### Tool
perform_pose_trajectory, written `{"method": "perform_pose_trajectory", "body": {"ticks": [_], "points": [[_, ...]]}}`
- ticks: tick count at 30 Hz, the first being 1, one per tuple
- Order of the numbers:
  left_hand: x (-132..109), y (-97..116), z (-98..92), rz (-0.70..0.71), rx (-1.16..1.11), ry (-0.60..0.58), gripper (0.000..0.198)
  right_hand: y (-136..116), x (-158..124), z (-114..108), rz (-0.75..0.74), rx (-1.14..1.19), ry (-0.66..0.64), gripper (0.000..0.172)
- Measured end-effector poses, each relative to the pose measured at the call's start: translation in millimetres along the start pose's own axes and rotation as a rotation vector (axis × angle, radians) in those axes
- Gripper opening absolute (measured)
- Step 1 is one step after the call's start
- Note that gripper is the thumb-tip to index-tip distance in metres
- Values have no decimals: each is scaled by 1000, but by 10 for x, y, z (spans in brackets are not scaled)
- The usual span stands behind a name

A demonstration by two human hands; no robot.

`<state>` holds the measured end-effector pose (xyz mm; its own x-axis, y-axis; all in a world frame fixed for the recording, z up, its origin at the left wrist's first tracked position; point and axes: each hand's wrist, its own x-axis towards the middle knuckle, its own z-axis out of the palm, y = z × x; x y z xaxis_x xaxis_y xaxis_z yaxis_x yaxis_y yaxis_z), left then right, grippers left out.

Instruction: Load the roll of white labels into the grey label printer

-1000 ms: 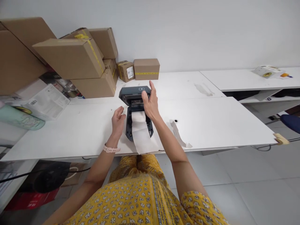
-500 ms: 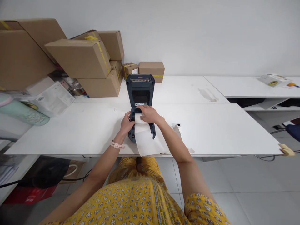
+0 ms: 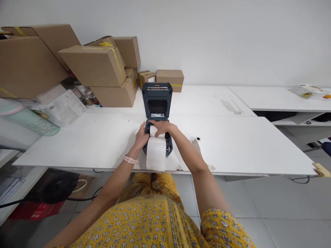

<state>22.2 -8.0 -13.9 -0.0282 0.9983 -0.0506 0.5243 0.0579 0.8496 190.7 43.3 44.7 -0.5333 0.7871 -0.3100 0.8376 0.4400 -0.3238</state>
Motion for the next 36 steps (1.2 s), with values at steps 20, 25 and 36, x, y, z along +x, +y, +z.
{"method": "perform_pose_trajectory", "body": {"ticks": [20, 25, 36], "points": [[-15, -91, 68, 21, -134, 15, 88, 1257, -1117, -156, -7, 621, 340, 113], [-2, -112, 74, 32, -138, 36, 87, 1362, -924, 201, 127, 609, 312, 113], [33, -117, 76, 50, -124, 43, 84, 1763, -1834, 690, 247, 997, 467, 57]]}}
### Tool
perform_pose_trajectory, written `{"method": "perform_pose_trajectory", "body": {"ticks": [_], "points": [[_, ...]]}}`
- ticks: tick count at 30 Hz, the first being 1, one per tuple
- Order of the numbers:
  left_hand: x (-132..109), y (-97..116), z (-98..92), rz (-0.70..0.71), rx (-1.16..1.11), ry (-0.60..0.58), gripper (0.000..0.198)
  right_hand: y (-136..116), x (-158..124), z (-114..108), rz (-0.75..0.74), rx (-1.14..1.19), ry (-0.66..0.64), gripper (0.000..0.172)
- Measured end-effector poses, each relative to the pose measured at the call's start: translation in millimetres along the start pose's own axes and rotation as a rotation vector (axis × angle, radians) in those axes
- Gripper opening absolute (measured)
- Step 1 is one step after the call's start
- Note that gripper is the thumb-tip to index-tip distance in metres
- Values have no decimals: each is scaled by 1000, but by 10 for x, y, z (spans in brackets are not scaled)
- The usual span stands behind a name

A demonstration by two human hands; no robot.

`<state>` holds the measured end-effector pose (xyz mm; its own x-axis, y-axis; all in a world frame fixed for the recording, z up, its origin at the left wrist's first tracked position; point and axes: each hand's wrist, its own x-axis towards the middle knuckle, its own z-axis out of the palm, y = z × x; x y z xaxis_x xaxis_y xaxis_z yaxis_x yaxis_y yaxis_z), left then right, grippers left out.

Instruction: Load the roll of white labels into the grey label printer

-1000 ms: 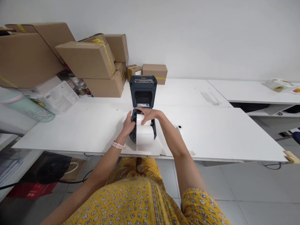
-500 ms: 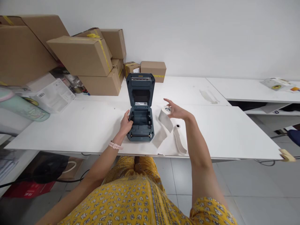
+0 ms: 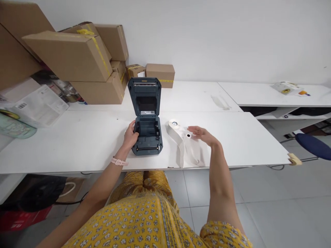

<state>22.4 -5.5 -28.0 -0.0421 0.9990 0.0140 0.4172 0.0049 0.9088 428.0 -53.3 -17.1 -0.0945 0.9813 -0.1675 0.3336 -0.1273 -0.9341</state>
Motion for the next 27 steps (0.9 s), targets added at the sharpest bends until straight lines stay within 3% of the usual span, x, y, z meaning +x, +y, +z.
{"method": "perform_pose_trajectory", "body": {"ticks": [3, 5, 7, 10, 13, 15, 17, 21, 24, 27], "points": [[5, 17, -15, -17, 35, -9, 85, 99, -121, 233, 59, -9, -53, 51], [4, 26, -23, -25, 36, -16, 85, 47, -188, 402, 47, 38, -21, 47], [0, 33, -24, -19, 34, -20, 86, -127, -281, 513, -14, 110, 61, 46], [-7, 36, -19, 2, 32, -14, 85, -607, -416, 595, -189, 157, 120, 53], [-8, 25, -16, 6, 22, -7, 84, -1181, -335, 754, -422, 14, -71, 58], [-5, 6, -19, 8, 12, -12, 84, -1469, -98, 974, -532, -231, -249, 53], [-3, -20, -23, 13, -13, -24, 83, -1613, 219, 1260, -550, -530, -324, 46], [0, -63, -24, 4, -44, -29, 83, -1573, 715, 1782, -399, -1050, -381, 44], [-5, -59, -24, -10, -24, -21, 82, -1476, 830, 1980, -364, -1150, -409, 40], [-15, -41, -28, -9, -4, -14, 81, -1424, 819, 2041, -358, -1170, -411, 36]]}}
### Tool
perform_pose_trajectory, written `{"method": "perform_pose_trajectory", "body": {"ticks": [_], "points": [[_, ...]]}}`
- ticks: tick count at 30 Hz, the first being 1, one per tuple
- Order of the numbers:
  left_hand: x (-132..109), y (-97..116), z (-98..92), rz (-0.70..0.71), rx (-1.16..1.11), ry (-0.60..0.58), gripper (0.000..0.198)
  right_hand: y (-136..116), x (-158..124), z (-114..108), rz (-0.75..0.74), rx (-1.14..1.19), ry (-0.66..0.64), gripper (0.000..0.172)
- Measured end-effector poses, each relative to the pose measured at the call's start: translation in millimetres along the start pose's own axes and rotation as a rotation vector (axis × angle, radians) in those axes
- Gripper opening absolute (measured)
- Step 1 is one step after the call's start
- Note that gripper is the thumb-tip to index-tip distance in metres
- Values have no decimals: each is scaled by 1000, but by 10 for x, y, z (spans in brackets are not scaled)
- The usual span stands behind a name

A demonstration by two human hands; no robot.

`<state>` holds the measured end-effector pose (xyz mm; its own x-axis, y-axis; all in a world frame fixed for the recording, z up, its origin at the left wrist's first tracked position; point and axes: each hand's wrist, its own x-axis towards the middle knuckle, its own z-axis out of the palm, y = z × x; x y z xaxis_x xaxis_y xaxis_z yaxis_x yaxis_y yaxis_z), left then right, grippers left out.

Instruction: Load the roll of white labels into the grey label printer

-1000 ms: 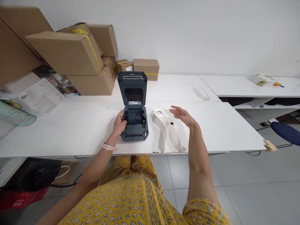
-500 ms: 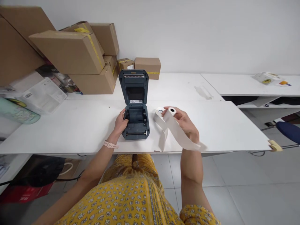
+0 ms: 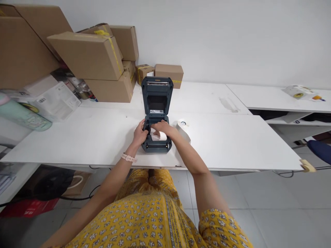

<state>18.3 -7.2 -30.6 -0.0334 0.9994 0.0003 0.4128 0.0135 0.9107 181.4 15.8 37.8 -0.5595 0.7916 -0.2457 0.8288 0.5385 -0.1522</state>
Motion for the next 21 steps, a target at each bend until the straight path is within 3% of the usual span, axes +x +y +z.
{"method": "perform_pose_trajectory", "body": {"ticks": [6, 11, 14, 21], "points": [[-11, -2, 4, 12, -11, 11, 78, -89, -244, 154, 26, 15, 132, 42], [-11, -29, 38, -1, -35, 35, 79, -321, -633, 517, 10, 188, 370, 42], [8, -87, 79, 31, -86, 47, 79, -461, -772, 707, 45, 173, 474, 44], [46, -185, 156, 84, -231, 40, 75, -667, -896, 862, 111, 164, 533, 45]]}}
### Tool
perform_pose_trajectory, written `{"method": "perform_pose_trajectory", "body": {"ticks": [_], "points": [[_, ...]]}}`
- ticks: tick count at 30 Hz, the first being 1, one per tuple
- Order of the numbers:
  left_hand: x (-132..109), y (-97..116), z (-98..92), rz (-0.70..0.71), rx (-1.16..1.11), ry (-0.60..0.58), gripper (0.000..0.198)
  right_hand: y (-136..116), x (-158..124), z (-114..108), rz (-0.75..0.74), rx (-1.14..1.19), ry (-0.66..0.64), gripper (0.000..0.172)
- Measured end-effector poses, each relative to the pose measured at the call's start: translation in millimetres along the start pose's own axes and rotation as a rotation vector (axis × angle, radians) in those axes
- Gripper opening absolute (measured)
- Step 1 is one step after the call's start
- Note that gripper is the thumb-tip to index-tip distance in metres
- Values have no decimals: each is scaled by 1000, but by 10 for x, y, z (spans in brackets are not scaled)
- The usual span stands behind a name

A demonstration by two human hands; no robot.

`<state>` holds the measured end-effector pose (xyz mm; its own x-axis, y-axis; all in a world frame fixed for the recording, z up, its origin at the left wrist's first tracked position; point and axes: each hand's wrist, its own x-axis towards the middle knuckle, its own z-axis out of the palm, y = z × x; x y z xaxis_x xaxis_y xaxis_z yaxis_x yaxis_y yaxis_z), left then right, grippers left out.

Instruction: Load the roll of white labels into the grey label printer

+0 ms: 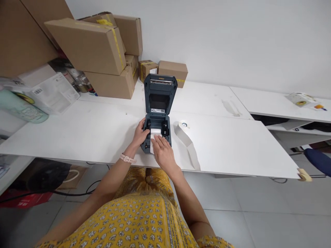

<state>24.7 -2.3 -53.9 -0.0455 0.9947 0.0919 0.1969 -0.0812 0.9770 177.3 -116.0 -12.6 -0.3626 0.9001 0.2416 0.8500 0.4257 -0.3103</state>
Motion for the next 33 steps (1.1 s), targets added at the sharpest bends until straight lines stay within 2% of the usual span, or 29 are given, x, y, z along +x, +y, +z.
{"method": "perform_pose_trajectory", "body": {"ticks": [12, 22, 33], "points": [[-40, 68, -10, -7, -89, -58, 73, -63, -116, -4, 18, 1, 40, 42], [-34, 26, -20, 3, -146, -62, 76, -29, -180, 82, -73, -61, 213, 35], [-38, 30, -19, 12, -153, -58, 75, 5, -238, 76, -86, -20, 208, 35]]}}
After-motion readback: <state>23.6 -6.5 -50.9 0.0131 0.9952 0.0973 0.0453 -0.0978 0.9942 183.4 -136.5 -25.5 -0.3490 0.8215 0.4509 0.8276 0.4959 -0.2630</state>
